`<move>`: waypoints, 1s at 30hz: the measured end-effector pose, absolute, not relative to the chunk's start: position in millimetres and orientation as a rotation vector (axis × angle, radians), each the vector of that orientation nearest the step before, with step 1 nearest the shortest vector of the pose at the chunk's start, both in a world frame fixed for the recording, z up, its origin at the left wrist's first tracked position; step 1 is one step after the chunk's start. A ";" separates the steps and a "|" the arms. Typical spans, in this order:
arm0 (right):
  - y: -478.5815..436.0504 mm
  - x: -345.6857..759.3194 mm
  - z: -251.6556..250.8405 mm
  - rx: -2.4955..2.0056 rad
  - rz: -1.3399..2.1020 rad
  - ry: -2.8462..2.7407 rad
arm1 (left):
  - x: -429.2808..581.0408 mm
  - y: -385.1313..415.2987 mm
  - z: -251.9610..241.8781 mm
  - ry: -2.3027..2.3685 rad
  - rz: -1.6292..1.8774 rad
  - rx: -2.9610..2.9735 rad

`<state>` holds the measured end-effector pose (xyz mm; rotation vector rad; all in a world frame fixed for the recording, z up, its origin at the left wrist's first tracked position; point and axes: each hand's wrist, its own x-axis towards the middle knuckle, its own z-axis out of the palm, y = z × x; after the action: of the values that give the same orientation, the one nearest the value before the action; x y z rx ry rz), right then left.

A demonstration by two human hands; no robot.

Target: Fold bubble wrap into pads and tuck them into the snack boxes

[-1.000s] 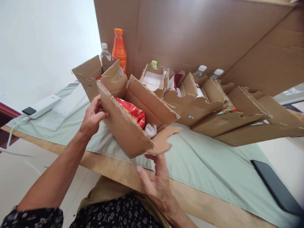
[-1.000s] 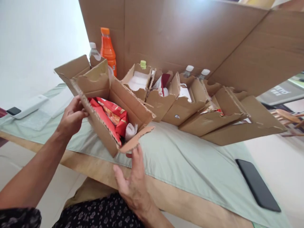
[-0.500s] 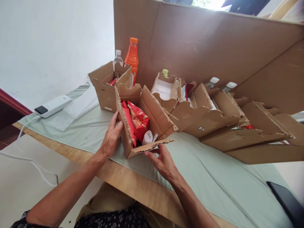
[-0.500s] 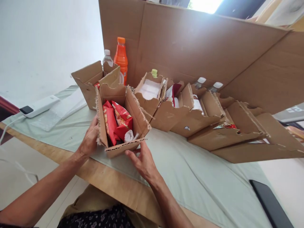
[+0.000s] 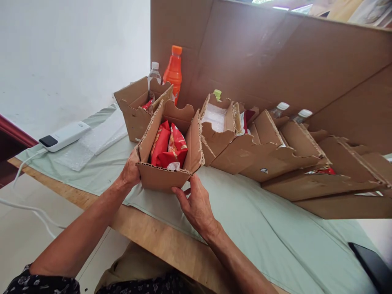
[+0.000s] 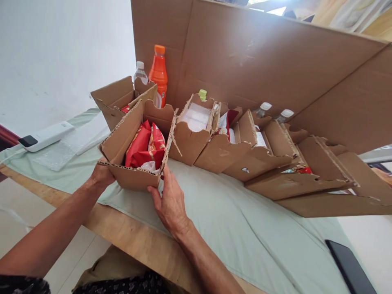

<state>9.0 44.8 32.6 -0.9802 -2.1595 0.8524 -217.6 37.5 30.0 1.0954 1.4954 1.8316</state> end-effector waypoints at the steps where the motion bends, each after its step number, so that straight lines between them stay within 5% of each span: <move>1: 49.1 4.9 33.9 -1.006 0.811 -2.171 | -218.1 42.1 32.5 1.462 1.838 1.059; 6: 83.9 -20.0 33.1 -1.164 0.706 -2.121 | -216.5 43.7 47.4 1.324 1.860 1.009; 15: 114.8 -33.0 -6.8 -1.059 1.078 -1.786 | -222.9 36.4 29.1 2.268 1.338 1.523; 30: 121.5 -28.6 -25.9 -1.027 1.292 -1.511 | -217.5 81.2 39.2 2.489 1.220 1.524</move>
<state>-28.6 121.5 -25.9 -1.0267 -1.5108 1.2922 -217.5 81.2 39.2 1.5236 2.4894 1.2200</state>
